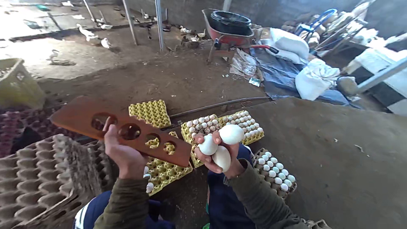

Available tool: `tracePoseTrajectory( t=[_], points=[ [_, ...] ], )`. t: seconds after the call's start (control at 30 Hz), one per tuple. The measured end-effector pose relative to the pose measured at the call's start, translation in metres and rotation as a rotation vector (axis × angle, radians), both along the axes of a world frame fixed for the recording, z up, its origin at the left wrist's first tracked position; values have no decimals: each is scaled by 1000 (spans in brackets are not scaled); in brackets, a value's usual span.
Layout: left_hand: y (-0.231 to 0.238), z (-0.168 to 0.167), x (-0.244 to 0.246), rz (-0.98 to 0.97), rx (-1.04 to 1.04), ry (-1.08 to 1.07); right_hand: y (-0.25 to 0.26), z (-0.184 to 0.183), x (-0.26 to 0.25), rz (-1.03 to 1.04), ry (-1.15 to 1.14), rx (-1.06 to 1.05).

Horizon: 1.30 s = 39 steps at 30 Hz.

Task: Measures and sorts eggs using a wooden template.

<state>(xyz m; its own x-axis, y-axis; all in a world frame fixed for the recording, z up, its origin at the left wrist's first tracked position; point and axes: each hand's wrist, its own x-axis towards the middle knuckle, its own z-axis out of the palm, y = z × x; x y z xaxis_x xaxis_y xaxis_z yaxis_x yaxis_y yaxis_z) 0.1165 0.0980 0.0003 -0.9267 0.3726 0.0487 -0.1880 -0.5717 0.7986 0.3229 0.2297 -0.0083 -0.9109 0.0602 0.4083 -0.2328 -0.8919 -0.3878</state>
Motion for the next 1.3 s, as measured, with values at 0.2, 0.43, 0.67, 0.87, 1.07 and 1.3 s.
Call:
tracePoseTrajectory(
  t=[0.2, 0.43, 0.67, 0.87, 1.07, 1.3],
  points=[
    [8, 0, 2, -24, 0, -1, 2, 2, 25, -578, -162, 367],
    [20, 1, 24, -226, -23, -46, -5, 3, 46, -1317, -355, 1136],
    [42, -6, 72, -531, -80, -200, -11, 23, 39, -1262, -645, 1513],
    [55, -9, 91, -615, -106, -201, -13, 26, 27, -1335, -727, 1661],
    [60, -16, 106, -671, -83, -87, -9, 27, 29, -1300, -818, 1835],
    [58, -23, 108, -711, -100, 103, -15, 25, 35, -1315, -838, 1772]
  ],
)
